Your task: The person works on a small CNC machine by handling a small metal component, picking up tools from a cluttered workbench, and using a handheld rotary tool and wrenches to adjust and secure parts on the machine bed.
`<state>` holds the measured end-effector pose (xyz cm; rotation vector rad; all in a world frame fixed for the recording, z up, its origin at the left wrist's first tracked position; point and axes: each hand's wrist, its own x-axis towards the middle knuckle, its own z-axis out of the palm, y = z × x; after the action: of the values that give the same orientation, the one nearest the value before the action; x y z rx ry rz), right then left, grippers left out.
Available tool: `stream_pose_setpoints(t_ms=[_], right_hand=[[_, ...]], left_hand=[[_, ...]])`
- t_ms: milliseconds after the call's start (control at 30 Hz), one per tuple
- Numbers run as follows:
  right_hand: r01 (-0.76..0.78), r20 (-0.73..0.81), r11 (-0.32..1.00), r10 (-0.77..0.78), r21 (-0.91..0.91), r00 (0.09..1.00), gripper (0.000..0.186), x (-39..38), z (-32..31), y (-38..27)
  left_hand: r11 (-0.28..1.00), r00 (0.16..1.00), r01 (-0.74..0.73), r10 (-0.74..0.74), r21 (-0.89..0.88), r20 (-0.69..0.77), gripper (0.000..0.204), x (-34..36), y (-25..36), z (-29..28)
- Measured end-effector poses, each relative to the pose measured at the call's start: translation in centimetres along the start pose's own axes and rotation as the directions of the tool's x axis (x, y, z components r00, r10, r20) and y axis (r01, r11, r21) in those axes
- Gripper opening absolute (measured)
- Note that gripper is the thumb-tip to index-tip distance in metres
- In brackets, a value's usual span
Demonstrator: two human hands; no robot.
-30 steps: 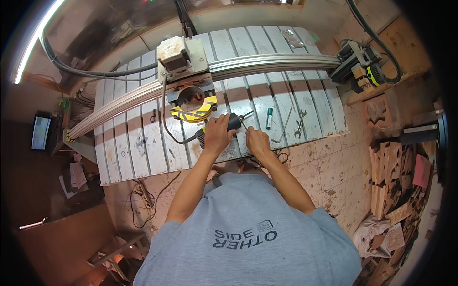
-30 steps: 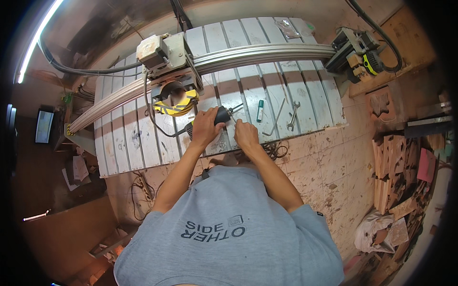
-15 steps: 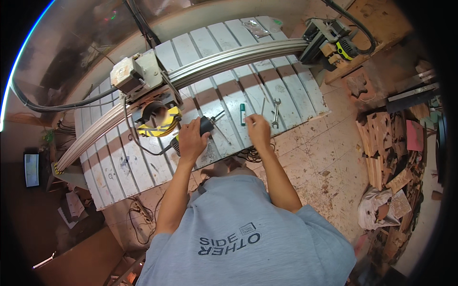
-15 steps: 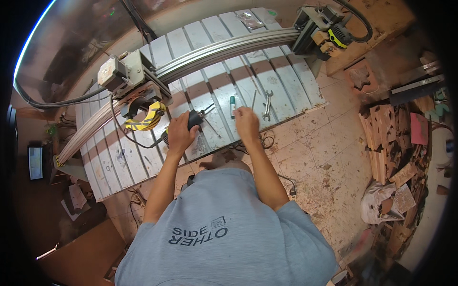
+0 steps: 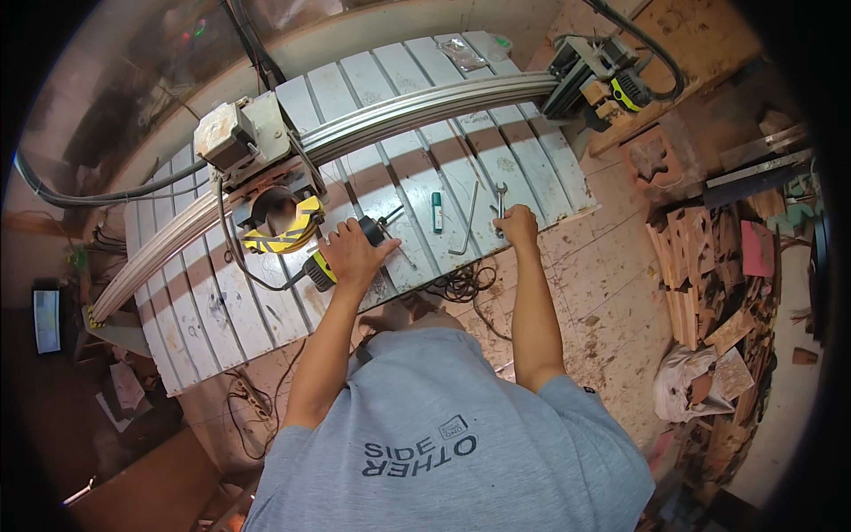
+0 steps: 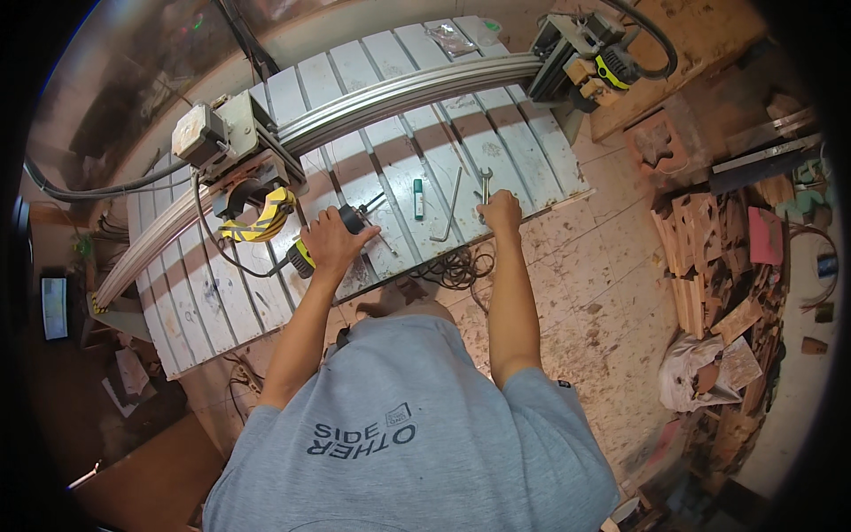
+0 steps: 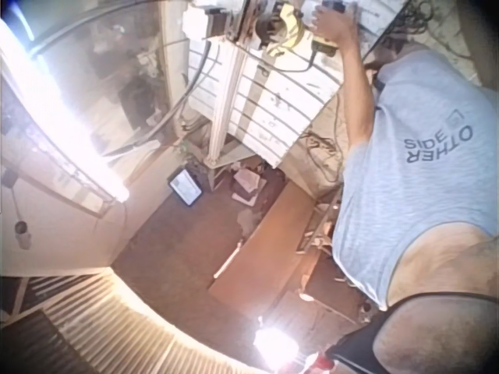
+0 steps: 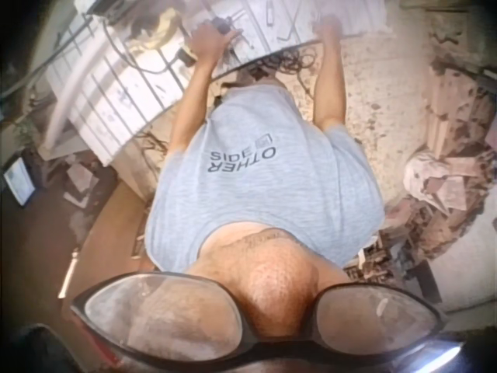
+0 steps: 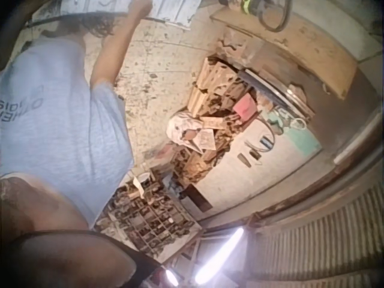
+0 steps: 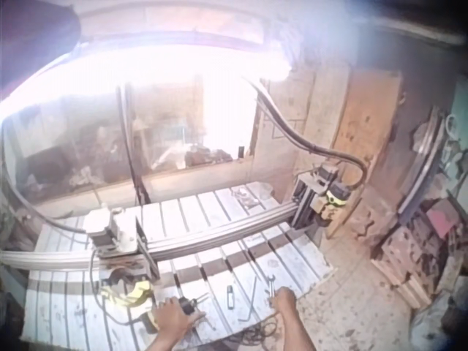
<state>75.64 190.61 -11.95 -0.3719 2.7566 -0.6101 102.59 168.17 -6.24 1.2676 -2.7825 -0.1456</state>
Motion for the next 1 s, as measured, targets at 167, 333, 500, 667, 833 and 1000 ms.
stream_pose_setpoints(t_ms=[167,333,500,667,833,1000], right_hand=[[-0.157,0.144,0.972,0.133,0.176,0.981,0.026,0.2,-1.3,0.1],[-0.02,0.215,0.906,-0.078,0.423,0.973,0.017,-3.2,-2.8,-1.0],[-0.07,0.495,0.786,-0.315,0.614,0.81,0.018,-8.1,-4.0,-6.6],[-0.142,0.558,0.734,-0.361,0.664,0.747,0.018,-9.1,-1.8,-9.4],[-0.216,0.518,0.58,-0.424,0.785,0.743,0.016,-10.0,-1.4,-11.1],[-0.07,0.358,0.563,-0.42,0.823,0.834,0.013,-10.7,0.0,-11.8]], left_hand=[[1.0,1.0,0.005,-0.005,-0.002,0.025,0.086,0.3,-0.2,0.0],[0.999,0.999,-0.032,0.032,-0.003,-0.03,0.089,0.3,-0.8,0.6],[0.998,0.995,-0.047,0.044,-0.035,-0.084,0.084,0.2,-0.9,0.5],[0.999,0.997,-0.04,0.039,-0.013,-0.062,0.083,0.3,-1.0,0.6],[0.999,1.0,-0.012,0.012,-0.047,0.004,0.082,0.2,-0.9,0.2],[0.999,1.0,0.001,-0.001,-0.049,0.015,0.082,0.3,-0.8,0.2]])
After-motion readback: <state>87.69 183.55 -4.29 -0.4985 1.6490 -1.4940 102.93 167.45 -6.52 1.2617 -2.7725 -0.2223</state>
